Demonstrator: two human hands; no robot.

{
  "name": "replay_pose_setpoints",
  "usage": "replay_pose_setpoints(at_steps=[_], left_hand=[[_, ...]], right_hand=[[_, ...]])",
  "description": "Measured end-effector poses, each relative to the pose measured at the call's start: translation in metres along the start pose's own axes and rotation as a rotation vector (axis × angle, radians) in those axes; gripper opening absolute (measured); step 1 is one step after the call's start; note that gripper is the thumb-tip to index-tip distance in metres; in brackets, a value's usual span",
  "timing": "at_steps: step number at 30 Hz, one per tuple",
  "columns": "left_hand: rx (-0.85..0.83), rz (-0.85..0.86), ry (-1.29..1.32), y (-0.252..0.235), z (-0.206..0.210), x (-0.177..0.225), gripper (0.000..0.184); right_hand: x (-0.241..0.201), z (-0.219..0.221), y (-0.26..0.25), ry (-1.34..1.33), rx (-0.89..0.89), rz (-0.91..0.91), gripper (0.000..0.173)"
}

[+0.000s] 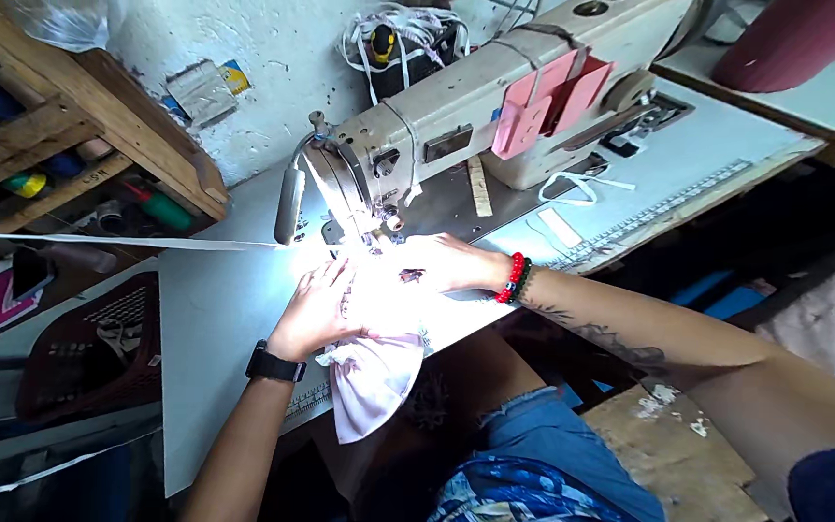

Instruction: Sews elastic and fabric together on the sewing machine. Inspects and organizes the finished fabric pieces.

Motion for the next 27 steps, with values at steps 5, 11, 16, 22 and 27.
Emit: replay_pose_setpoints(at_steps=[5, 11, 16, 22, 27], left_hand=[[-0.021, -0.042, 0.017, 0.005, 0.004, -0.001, 0.136], [-0.005, -0.054, 0.143, 0.018, 0.013, 0.008, 0.096], [0.149, 0.162, 0.025, 0.032, 0.007, 0.047, 0.046], [0.066, 0.400, 0.091, 0.032, 0.007, 0.087, 0.033], [0.037, 0.427, 0.130, 0.029, 0.006, 0.091, 0.033]], right_hand=[[-0.001, 0.003, 0.000, 0.006, 0.038, -0.060, 0.026], [-0.002, 0.004, 0.000, 0.011, -0.011, -0.017, 0.030], [-0.009, -0.001, 0.004, 0.062, 0.022, -0.027, 0.027], [-0.005, 0.002, 0.002, 0.039, -0.036, -0.005, 0.030], [-0.012, -0.002, 0.005, 0.071, 0.009, -0.027, 0.026]])
Point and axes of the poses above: each hand's wrist, its own y-axis away from the middle knuckle, its own z-axis out of the palm, x = y × z, the point moved 9 cm from there along -y, towards the middle knuckle, and after that the axes turned 8 degrees about -x, right-handed, at the moved point
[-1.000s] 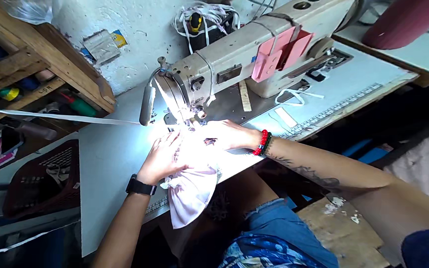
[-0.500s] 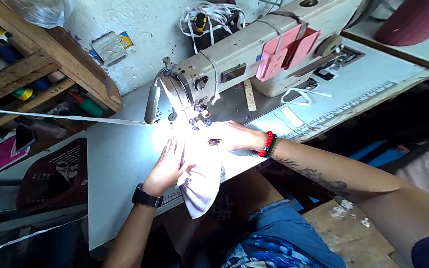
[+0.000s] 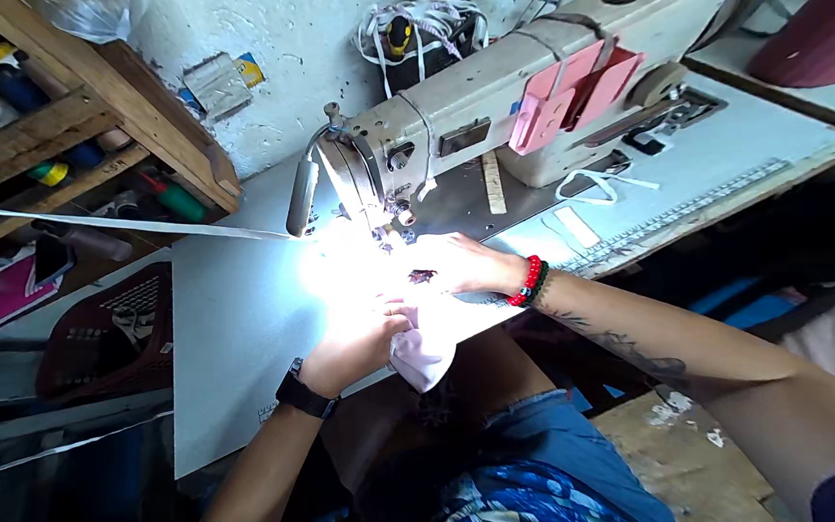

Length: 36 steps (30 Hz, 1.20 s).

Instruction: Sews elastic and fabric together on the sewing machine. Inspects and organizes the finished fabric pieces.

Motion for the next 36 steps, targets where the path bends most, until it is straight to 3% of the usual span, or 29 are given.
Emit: replay_pose_setpoints(at_steps=[8, 19, 27, 33, 36], left_hand=[[-0.059, -0.060, 0.043, -0.003, -0.001, 0.008, 0.030], [0.114, -0.067, -0.011, -0.010, 0.004, 0.007, 0.024], [0.223, -0.170, -0.179, -0.016, 0.004, -0.003, 0.024], [0.416, -0.188, -0.177, -0.020, -0.010, -0.020, 0.017], [0.466, -0.198, -0.068, -0.016, -0.016, -0.039, 0.025]], right_hand=[[-0.003, -0.002, 0.001, 0.057, 0.021, 0.007, 0.019], [-0.006, -0.003, 0.002, 0.090, 0.050, -0.029, 0.018], [0.001, -0.004, 0.005, 0.127, 0.004, 0.153, 0.032], [0.016, 0.007, -0.012, 0.286, -0.099, 0.214, 0.048], [0.015, -0.002, -0.006, -0.037, 0.021, 0.162, 0.040]])
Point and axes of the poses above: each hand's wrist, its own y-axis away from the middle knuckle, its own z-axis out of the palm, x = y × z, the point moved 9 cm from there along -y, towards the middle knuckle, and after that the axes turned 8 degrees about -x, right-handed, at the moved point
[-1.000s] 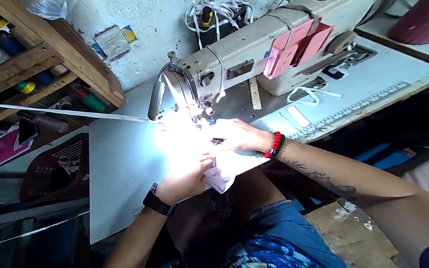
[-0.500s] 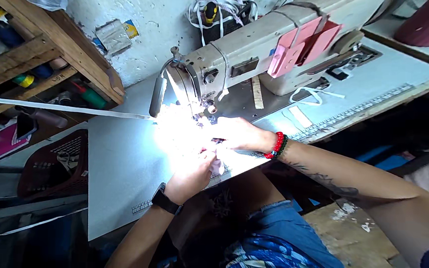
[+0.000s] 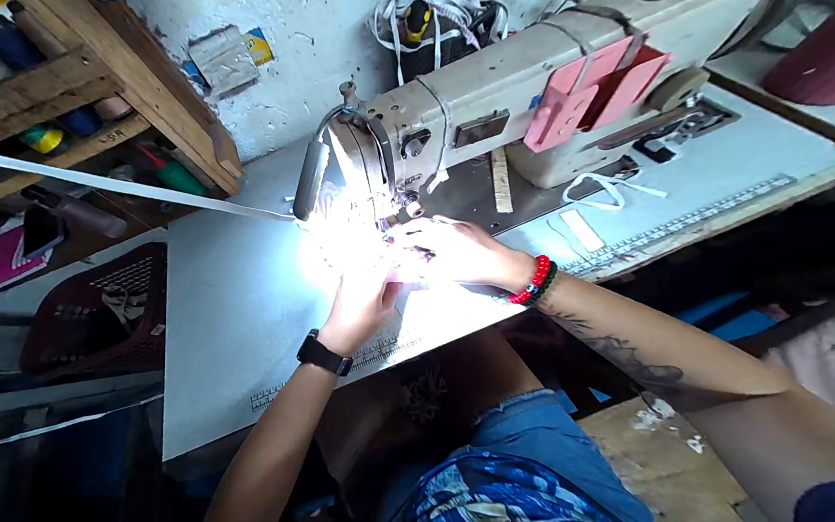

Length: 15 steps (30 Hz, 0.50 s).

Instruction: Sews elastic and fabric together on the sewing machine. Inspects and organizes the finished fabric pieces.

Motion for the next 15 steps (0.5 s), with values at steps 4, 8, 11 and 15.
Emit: replay_pose_setpoints(at_steps=[4, 8, 11, 15], left_hand=[[0.027, -0.044, 0.101, 0.002, -0.005, -0.010, 0.042], [0.046, -0.027, 0.123, 0.005, -0.005, -0.004, 0.047], [-0.013, -0.070, 0.054, 0.007, -0.007, -0.007, 0.058], [-0.015, -0.030, -0.047, 0.011, -0.015, -0.010, 0.033]], right_hand=[[-0.001, 0.003, 0.005, -0.462, -0.070, 0.046, 0.035], [-0.013, 0.002, 0.011, -0.505, -0.078, 0.149, 0.033], [-0.011, 0.010, 0.007, -0.432, -0.049, 0.100, 0.025], [-0.021, 0.007, 0.018, -0.265, 0.062, -0.024, 0.015]])
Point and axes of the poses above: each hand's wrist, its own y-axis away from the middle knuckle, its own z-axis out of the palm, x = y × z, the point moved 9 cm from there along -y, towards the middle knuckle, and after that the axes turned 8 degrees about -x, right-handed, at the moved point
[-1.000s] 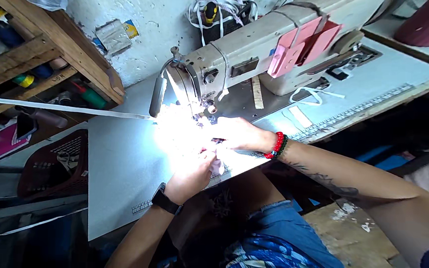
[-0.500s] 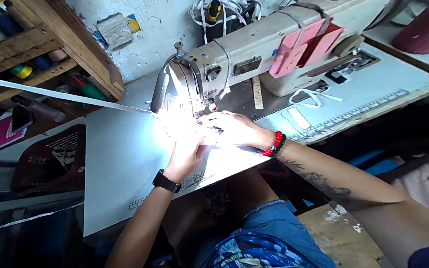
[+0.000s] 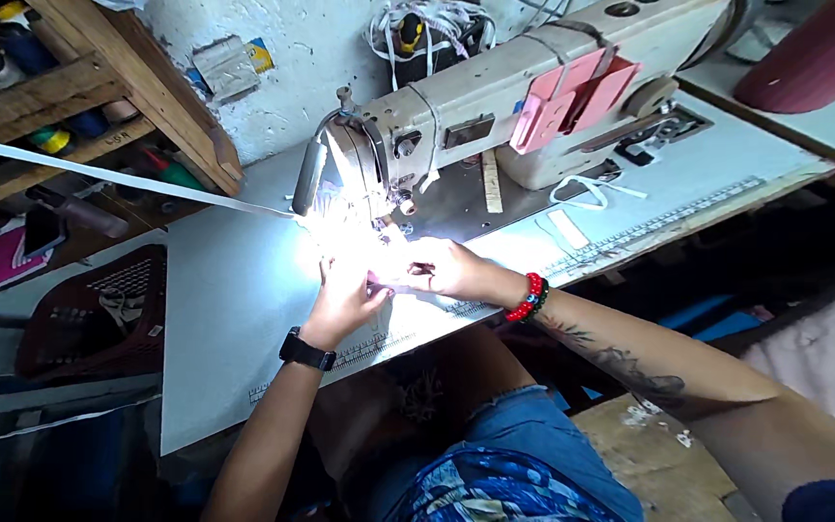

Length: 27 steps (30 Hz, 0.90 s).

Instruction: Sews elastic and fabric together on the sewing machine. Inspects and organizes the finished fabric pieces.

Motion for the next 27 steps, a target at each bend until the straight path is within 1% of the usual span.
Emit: replay_pose_setpoints(at_steps=[2, 3, 4, 6, 8, 10, 15, 19, 22, 24, 27], left_hand=[[-0.018, 0.091, 0.055, 0.004, -0.004, 0.009, 0.015], [-0.050, 0.145, 0.065, 0.007, -0.002, 0.015, 0.010], [-0.090, 0.195, 0.085, 0.011, 0.001, 0.021, 0.011], [-0.158, 0.271, 0.097, 0.019, 0.010, 0.031, 0.016], [-0.179, 0.312, 0.066, 0.022, 0.014, 0.035, 0.021], [-0.154, 0.323, 0.027, 0.021, 0.015, 0.035, 0.024], [-0.110, 0.254, -0.062, 0.007, 0.017, 0.027, 0.026], [-0.082, 0.201, -0.106, -0.002, 0.016, 0.019, 0.024], [-0.052, 0.187, -0.132, -0.005, 0.012, 0.012, 0.022], [-0.040, 0.167, -0.135, -0.008, 0.012, 0.004, 0.022], [-0.067, 0.123, -0.145, -0.014, 0.011, -0.008, 0.025]], right_hand=[[-0.014, 0.003, 0.015, 0.232, 0.028, -0.119, 0.010], [-0.022, 0.007, 0.024, 0.354, 0.024, -0.182, 0.011], [-0.026, 0.011, 0.031, 0.439, -0.004, -0.216, 0.013], [-0.025, 0.019, 0.040, 0.504, -0.052, -0.225, 0.018], [-0.022, 0.019, 0.042, 0.520, -0.041, -0.229, 0.017], [-0.018, 0.017, 0.039, 0.529, -0.030, -0.226, 0.016], [-0.004, 0.007, 0.020, 0.534, 0.019, -0.179, 0.017], [-0.012, 0.004, 0.014, 0.547, 0.029, -0.227, 0.019], [-0.009, 0.004, 0.011, 0.561, 0.039, -0.211, 0.016], [-0.007, 0.001, 0.006, 0.558, 0.030, -0.163, 0.017], [-0.004, -0.004, -0.005, 0.547, -0.035, 0.015, 0.020]])
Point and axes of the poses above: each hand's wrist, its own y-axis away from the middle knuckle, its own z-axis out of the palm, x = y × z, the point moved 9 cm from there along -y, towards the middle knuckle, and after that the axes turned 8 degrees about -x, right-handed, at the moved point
